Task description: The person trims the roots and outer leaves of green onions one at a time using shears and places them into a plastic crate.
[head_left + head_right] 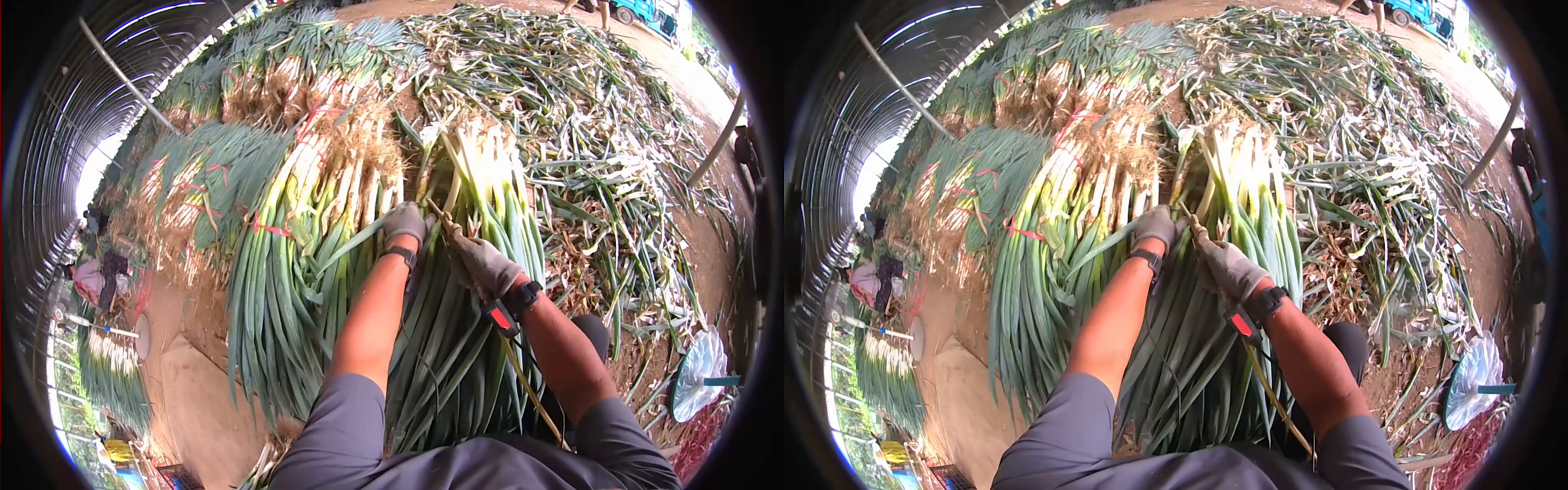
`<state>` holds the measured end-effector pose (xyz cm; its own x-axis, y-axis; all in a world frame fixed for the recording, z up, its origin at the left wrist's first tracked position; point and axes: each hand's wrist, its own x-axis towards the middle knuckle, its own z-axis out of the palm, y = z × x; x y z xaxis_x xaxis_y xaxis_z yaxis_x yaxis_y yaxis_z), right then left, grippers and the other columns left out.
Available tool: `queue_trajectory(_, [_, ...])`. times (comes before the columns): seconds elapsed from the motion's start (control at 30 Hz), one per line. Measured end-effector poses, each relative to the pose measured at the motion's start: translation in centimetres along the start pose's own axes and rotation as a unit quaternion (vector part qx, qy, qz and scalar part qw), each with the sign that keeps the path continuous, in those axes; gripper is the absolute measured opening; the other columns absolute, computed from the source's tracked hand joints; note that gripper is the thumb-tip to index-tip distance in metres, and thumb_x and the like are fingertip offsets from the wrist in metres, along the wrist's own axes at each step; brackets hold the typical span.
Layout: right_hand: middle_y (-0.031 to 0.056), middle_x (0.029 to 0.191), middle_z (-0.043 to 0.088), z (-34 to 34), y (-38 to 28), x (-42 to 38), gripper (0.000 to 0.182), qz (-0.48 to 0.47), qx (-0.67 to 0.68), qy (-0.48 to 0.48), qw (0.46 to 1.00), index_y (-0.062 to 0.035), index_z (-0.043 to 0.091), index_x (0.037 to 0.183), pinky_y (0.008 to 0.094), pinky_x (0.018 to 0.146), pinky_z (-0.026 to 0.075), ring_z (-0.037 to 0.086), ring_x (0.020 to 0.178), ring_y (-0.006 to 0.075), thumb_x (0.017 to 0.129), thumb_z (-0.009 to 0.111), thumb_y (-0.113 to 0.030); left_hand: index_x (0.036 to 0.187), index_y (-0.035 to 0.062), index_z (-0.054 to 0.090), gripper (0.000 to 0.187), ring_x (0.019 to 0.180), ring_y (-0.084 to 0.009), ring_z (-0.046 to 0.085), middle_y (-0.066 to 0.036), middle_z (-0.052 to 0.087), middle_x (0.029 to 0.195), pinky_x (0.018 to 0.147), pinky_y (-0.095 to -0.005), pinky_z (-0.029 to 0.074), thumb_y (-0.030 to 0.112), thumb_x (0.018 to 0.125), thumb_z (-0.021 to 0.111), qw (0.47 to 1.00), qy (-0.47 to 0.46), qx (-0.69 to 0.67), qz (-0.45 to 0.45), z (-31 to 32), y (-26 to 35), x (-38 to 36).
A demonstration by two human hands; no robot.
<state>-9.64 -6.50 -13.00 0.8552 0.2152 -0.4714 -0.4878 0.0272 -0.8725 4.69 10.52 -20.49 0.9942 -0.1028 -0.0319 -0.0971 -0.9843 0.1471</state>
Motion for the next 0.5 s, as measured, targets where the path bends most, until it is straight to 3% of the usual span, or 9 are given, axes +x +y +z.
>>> queue_trajectory(0.07, [-0.0002, 0.061, 0.051, 0.0, 0.5, 0.3, 0.057, 0.004, 0.028, -0.005, 1.0, -0.0105, 0.057, 0.082, 0.0297, 0.044, 0.034, 0.045, 0.047, 0.0126, 0.103, 0.046, -0.063, 0.111, 0.0106, 0.073, 0.047, 0.106, -0.0346, 0.072, -0.017, 0.074, 0.115, 0.089, -0.0462, 0.057, 0.05, 0.086, 0.069, 0.996, -0.072, 0.033, -0.041, -0.2, 1.3, 1.4])
queue_trajectory(0.23, [0.0006, 0.065, 0.054, -1.1, 2.3, 2.0, 0.047, -0.051, 0.025, -0.007, 0.998, -0.0103, 0.062, 0.088, 0.0314, 0.046, 0.039, 0.05, 0.052, 0.0139, 0.104, 0.05, -0.053, 0.12, 0.0095, 0.072, 0.06, 0.105, -0.038, 0.07, -0.023, 0.071, 0.115, 0.087, -0.0486, 0.055, 0.056, 0.081, 0.071, 0.987, -0.058, -0.134, -0.068, 0.1, -1.4, 2.5])
queue_trajectory(0.27, [0.0006, 0.063, 0.053, -1.3, 3.0, 2.3, 0.048, -0.092, -0.026, -0.011, 0.995, -0.0104, 0.061, 0.086, 0.0317, 0.046, 0.038, 0.05, 0.051, 0.0139, 0.103, 0.05, -0.054, 0.122, 0.008, 0.071, 0.058, 0.101, -0.0356, 0.071, -0.021, 0.073, 0.111, 0.086, -0.0485, 0.054, 0.051, 0.083, 0.071, 0.977, 0.011, -0.21, -0.033, 1.4, -2.6, 3.5])
queue_trajectory(0.3, [0.0006, 0.062, 0.052, -1.4, 3.6, 2.9, 0.049, -0.122, -0.054, -0.018, 0.991, -0.0105, 0.06, 0.084, 0.032, 0.045, 0.038, 0.049, 0.051, 0.0139, 0.103, 0.049, -0.055, 0.122, 0.0053, 0.071, 0.049, 0.095, -0.0314, 0.072, -0.019, 0.075, 0.107, 0.084, -0.0458, 0.055, 0.04, 0.087, 0.071, 0.942, -0.095, -0.32, -0.024, -0.1, -3.5, 3.9])
queue_trajectory(0.33, [0.0007, 0.06, 0.05, -1.4, 4.3, 3.3, 0.05, -0.134, -0.063, -0.023, 0.989, -0.0106, 0.059, 0.083, 0.0322, 0.045, 0.037, 0.049, 0.05, 0.014, 0.103, 0.049, -0.056, 0.122, 0.0034, 0.07, 0.044, 0.093, -0.0271, 0.071, -0.018, 0.075, 0.105, 0.082, -0.042, 0.055, 0.03, 0.088, 0.069, 0.952, -0.078, -0.295, -0.034, -1.4, -4.1, 4.7])
queue_trajectory(0.37, [0.0005, 0.059, 0.049, -1.6, 5.1, 4.2, 0.055, -0.144, -0.061, -0.03, 0.987, -0.0107, 0.057, 0.08, 0.0321, 0.043, 0.035, 0.047, 0.048, 0.0139, 0.102, 0.046, -0.06, 0.108, 0.0006, 0.073, 0.029, 0.078, -0.0242, 0.069, -0.013, 0.073, 0.083, 0.071, -0.0408, 0.053, 0.022, 0.09, 0.066, 0.967, 0.024, -0.253, 0.037, -0.6, -6.0, 6.2])
queue_trajectory(0.4, [0.0003, 0.058, 0.048, -1.7, 6.0, 5.0, 0.059, -0.154, -0.059, -0.037, 0.986, -0.0108, 0.056, 0.078, 0.0321, 0.041, 0.032, 0.045, 0.046, 0.0138, 0.101, 0.044, -0.064, 0.107, -0.0001, 0.073, 0.026, 0.086, -0.0283, 0.07, -0.017, 0.074, 0.091, 0.076, -0.0397, 0.053, 0.019, 0.092, 0.064, 0.942, -0.055, -0.329, 0.022, -1.5, -7.4, 8.2])
queue_trajectory(0.43, [0.0003, 0.057, 0.048, -1.5, 6.8, 5.6, 0.064, -0.133, -0.079, -0.045, 0.987, -0.0107, 0.055, 0.076, 0.0321, 0.04, 0.031, 0.044, 0.044, 0.014, 0.1, 0.041, -0.069, 0.109, 0.0026, 0.072, 0.024, 0.094, -0.0305, 0.069, -0.018, 0.073, 0.103, 0.082, -0.0388, 0.054, 0.018, 0.097, 0.058, 0.955, 0.016, -0.181, 0.235, -1.6, -10.7, 11.0])
queue_trajectory(0.5, [0.0008, 0.063, 0.05, -1.8, 7.1, 5.5, 0.061, -0.122, -0.04, -0.05, 0.99, -0.0101, 0.055, 0.086, 0.0332, 0.045, 0.033, 0.045, 0.05, 0.0149, 0.1, 0.038, -0.067, 0.106, 0.0053, 0.07, 0.025, 0.091, -0.0291, 0.069, -0.015, 0.072, 0.102, 0.079, -0.0379, 0.056, 0.021, 0.102, 0.052, 0.946, 0.11, 0.029, 0.304, -6.4, -11.9, 14.6])
